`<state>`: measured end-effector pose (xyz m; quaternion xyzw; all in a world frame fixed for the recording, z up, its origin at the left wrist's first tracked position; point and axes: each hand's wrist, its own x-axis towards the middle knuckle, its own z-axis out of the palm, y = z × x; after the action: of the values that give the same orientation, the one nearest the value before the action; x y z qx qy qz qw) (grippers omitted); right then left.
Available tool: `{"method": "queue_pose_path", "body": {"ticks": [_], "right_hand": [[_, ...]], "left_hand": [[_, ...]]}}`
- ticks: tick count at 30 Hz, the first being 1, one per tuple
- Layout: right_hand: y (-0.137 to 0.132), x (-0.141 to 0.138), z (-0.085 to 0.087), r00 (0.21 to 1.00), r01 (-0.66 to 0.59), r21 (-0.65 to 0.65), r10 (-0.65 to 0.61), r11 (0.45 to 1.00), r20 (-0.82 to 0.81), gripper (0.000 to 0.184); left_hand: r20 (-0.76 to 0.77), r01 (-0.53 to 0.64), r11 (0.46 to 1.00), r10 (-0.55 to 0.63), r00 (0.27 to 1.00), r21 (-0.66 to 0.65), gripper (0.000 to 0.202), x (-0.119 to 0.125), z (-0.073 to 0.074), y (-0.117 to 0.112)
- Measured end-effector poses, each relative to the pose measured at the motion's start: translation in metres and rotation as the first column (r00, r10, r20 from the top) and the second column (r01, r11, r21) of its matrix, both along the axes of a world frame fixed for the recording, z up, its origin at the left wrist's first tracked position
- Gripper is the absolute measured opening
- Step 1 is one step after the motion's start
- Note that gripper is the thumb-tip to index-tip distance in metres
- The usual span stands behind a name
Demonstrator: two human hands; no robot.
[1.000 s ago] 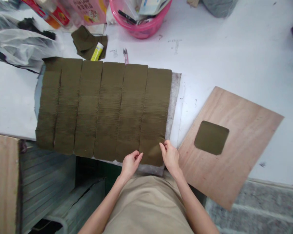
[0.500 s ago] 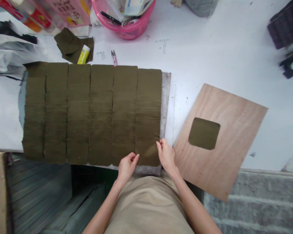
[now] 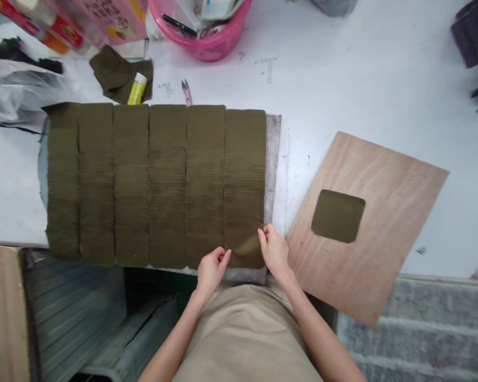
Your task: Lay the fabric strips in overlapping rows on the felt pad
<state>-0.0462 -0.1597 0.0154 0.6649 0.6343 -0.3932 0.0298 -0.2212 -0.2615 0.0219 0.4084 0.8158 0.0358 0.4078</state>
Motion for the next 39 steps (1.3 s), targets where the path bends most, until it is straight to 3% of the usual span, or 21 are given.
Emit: {"method": "queue_pose_path", "body": {"ticks": [7, 11, 13, 15, 19, 22, 26, 33, 36, 39], "right_hand": [[0.003, -0.002, 0.004, 0.999, -0.005, -0.019, 0.006, 1.0, 0.031, 0.021], [0.003, -0.002, 0.004, 0.999, -0.009, -0.019, 0.009, 1.0, 0.036, 0.022], [0.003, -0.001, 0.004, 0.999, -0.012, -0.018, 0.013, 1.0, 0.045, 0.023], [0.003, -0.001, 0.004, 0.999, -0.015, -0.017, 0.015, 1.0, 0.048, 0.023], [0.004, -0.002, 0.004, 0.999, -0.023, -0.017, 0.023, 1.0, 0.04, 0.02], [0.006, -0.001, 0.006, 0.998, -0.026, -0.03, 0.028, 0.999, 0.06, 0.02], [0.008, -0.004, 0.014, 0.992, -0.047, -0.062, 0.054, 0.997, 0.113, 0.016], [0.001, -0.005, 0.025, 0.955, -0.144, -0.058, 0.154, 0.988, 0.253, 0.019], [0.01, 0.024, 0.041, 0.971, -0.156, -0.026, 0.158, 0.987, 0.179, 0.012], [0.033, 0.072, 0.055, 0.993, -0.081, 0.133, 0.069, 0.988, 0.092, 0.003]], "left_hand": [[-0.057, 0.029, 0.998, -0.032, 0.998, -0.053, 0.034, 0.006, 0.009, 0.005], [-0.179, 0.097, 0.994, -0.105, 0.978, -0.051, 0.025, 0.008, 0.018, 0.0], [-0.278, 0.172, 0.984, -0.153, 0.948, 0.047, 0.024, 0.008, 0.023, 0.003], [-0.341, 0.278, 0.932, -0.19, 0.921, 0.231, 0.021, 0.008, 0.025, 0.011], [-0.323, 0.437, 0.731, -0.304, 0.896, 0.523, 0.023, 0.018, 0.007, 0.039], [-0.328, 0.499, 0.656, -0.376, 0.867, 0.566, 0.041, 0.03, -0.017, 0.05], [-0.411, 0.586, 0.617, -0.418, 0.81, 0.526, 0.058, 0.041, -0.037, 0.047], [-0.43, 0.613, 0.576, -0.436, 0.79, 0.541, 0.079, 0.047, -0.042, 0.045], [-0.423, 0.594, 0.581, -0.418, 0.804, 0.556, 0.084, 0.051, -0.042, 0.046], [-0.423, 0.592, 0.58, -0.414, 0.806, 0.56, 0.088, 0.053, -0.044, 0.047]]}}
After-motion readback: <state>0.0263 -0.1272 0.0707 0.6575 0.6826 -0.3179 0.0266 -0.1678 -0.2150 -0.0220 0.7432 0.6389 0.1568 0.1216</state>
